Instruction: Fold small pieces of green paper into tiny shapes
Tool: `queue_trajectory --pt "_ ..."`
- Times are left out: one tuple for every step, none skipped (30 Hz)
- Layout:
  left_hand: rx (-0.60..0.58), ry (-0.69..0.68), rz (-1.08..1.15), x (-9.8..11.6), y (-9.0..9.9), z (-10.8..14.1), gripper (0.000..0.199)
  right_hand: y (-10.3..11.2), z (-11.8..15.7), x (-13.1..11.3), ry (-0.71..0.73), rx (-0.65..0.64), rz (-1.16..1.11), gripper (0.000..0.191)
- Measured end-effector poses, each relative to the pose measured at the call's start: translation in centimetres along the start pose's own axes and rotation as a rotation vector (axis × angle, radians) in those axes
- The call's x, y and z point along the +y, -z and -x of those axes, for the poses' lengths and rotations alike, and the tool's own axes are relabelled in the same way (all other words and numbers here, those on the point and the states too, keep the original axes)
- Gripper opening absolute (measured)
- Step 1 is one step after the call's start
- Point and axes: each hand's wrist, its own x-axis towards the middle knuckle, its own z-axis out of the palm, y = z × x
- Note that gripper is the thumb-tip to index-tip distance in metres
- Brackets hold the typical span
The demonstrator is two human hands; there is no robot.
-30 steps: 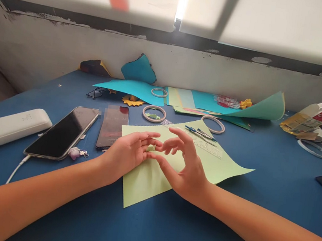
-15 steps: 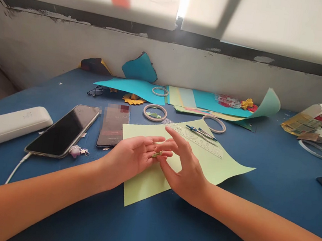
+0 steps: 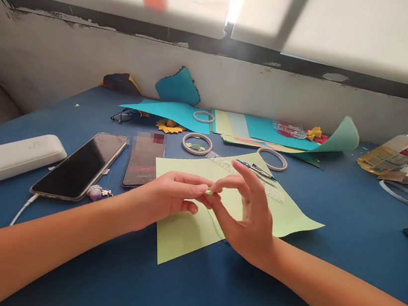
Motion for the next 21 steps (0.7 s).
queue_trajectory --pt "-0.012 -0.014 -0.022 0.1 0.0 0.0 0.019 0.1 0.0 0.0 0.007 0.014 0.007 0.063" --pt "-0.020 -0.026 -0.050 0.1 0.0 0.0 0.020 0.2 0.0 -0.1 0.016 0.025 0.011 0.064" --pt "-0.018 -0.040 -0.085 0.2 0.0 0.1 0.022 0.2 0.0 -0.1 0.025 0.034 0.010 0.064" --pt "0.001 -0.057 -0.131 0.2 -0.1 0.1 0.024 0.3 0.0 -0.1 0.036 0.040 0.007 0.065" --pt "0.035 -0.075 -0.180 0.2 -0.1 0.2 0.025 0.3 0.0 -0.1 0.050 0.043 0.006 0.065" --pt "0.071 -0.098 -0.223 0.3 -0.2 0.3 0.025 0.4 0.0 0.0 0.066 0.041 0.012 0.065" --pt "0.103 -0.126 -0.255 0.3 -0.3 0.3 0.026 0.5 0.0 0.1 0.087 0.039 0.026 0.066" --pt "0.122 -0.160 -0.277 0.3 -0.4 0.4 0.026 0.6 -0.1 0.2 0.115 0.034 0.053 0.067" --pt "0.131 -0.202 -0.297 0.3 -0.5 0.5 0.026 0.8 -0.2 0.4 0.154 0.029 0.091 0.067" --pt "0.135 -0.250 -0.322 0.3 -0.6 0.6 0.025 1.0 -0.5 0.5 0.209 0.025 0.140 0.065" --pt "0.138 -0.305 -0.360 0.3 -0.7 0.6 0.024 1.3 -0.7 0.6 0.281 0.018 0.201 0.061" --pt "0.147 -0.360 -0.411 0.3 -0.7 0.7 0.024 1.7 -1.0 0.6 0.372 0.015 0.275 0.055" --pt "0.160 -0.411 -0.463 0.2 -0.8 0.8 0.023 2.2 -1.4 0.6 0.472 0.006 0.358 0.047" --pt "0.172 -0.451 -0.506 0.2 -0.9 0.9 0.024 2.7 -1.6 0.4 0.576 -0.012 0.445 0.040" --pt "0.183 -0.485 -0.540 0.2 -1.0 1.0 0.024 3.2 -1.9 0.1 0.650 -0.032 0.530 0.034" --pt "0.188 -0.515 -0.566 0.1 -1.2 1.1 0.026 3.6 -2.0 -0.2 0.695 -0.047 0.598 0.029" --pt "0.190 -0.544 -0.585 0.1 -1.3 1.2 0.027 4.0 -2.1 -0.5 0.701 -0.052 0.639 0.025" --pt "0.188 -0.572 -0.603 0.0 -1.5 1.3 0.028 4.3 -2.2 -0.9 0.687 -0.063 0.666 0.021" --pt "0.183 -0.598 -0.622 0.0 -1.6 1.5 0.028 4.6 -2.1 -1.1 0.683 -0.066 0.693 0.019" --pt "0.180 -0.621 -0.639 0.0 -1.8 1.6 0.029 4.8 -2.0 -1.4 0.690 -0.073 0.715 0.017" --pt "0.176 -0.636 -0.651 0.0 -1.9 1.6 0.029 4.9 -1.9 -1.5 0.713 -0.082 0.735 0.016"
